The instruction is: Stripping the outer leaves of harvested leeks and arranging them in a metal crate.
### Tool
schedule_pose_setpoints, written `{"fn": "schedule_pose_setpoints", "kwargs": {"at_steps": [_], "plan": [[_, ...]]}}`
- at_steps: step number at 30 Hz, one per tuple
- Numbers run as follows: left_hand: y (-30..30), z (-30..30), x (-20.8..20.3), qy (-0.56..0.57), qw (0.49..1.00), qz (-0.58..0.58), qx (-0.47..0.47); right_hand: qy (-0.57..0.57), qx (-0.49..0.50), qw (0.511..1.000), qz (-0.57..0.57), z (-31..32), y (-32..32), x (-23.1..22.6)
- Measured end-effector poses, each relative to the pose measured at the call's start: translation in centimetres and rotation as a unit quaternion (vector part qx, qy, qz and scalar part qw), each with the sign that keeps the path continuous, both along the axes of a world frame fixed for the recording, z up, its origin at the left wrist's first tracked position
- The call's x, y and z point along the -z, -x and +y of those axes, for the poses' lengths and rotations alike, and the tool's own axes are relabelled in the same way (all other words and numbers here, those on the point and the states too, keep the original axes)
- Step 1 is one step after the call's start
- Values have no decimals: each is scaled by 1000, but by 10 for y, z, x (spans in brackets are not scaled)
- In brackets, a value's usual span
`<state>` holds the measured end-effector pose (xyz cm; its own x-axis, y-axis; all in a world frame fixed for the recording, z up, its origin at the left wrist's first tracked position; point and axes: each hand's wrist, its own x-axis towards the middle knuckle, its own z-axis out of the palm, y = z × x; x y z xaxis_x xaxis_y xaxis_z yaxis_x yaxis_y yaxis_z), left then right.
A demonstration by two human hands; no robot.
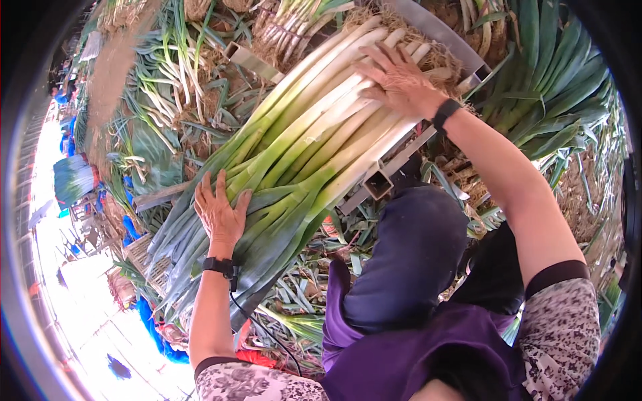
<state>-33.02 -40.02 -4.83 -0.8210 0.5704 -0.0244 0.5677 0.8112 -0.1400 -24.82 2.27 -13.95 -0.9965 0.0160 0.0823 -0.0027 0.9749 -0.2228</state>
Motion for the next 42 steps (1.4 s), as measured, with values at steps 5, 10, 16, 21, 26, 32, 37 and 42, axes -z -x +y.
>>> {"fn": "schedule_pose_setpoints", "kwargs": {"at_steps": [5, 10, 16, 21, 26, 32, 37, 42], "plan": [[3, -1, 3, 13, 998, -54, -8, -19, 1, 999, -50, 5, 2, -13], [-3, 9, -25, 62, 991, -118, -4, 59, 69, 994, 58, -16, -49, -37], [-62, 79, -31, 157, 972, -148, 98, 77, 49, 995, 35, -42, -126, -13], [-55, 71, -2, 109, 978, -125, 130, 126, 59, 989, -48, -36, -134, -21], [-74, 72, -17, 89, 980, -101, 149, 93, 126, 975, -156, -3, -223, -129], [-73, 105, 18, -56, 970, -162, 172, 107, 282, 948, -101, 10, -393, -123], [-49, 106, 53, -153, 963, -167, 145, 55, 339, 934, -96, -5, -398, -134], [-48, 124, 68, -193, 958, -104, 187, 184, 330, 926, 2, 6, -415, -125]]}}
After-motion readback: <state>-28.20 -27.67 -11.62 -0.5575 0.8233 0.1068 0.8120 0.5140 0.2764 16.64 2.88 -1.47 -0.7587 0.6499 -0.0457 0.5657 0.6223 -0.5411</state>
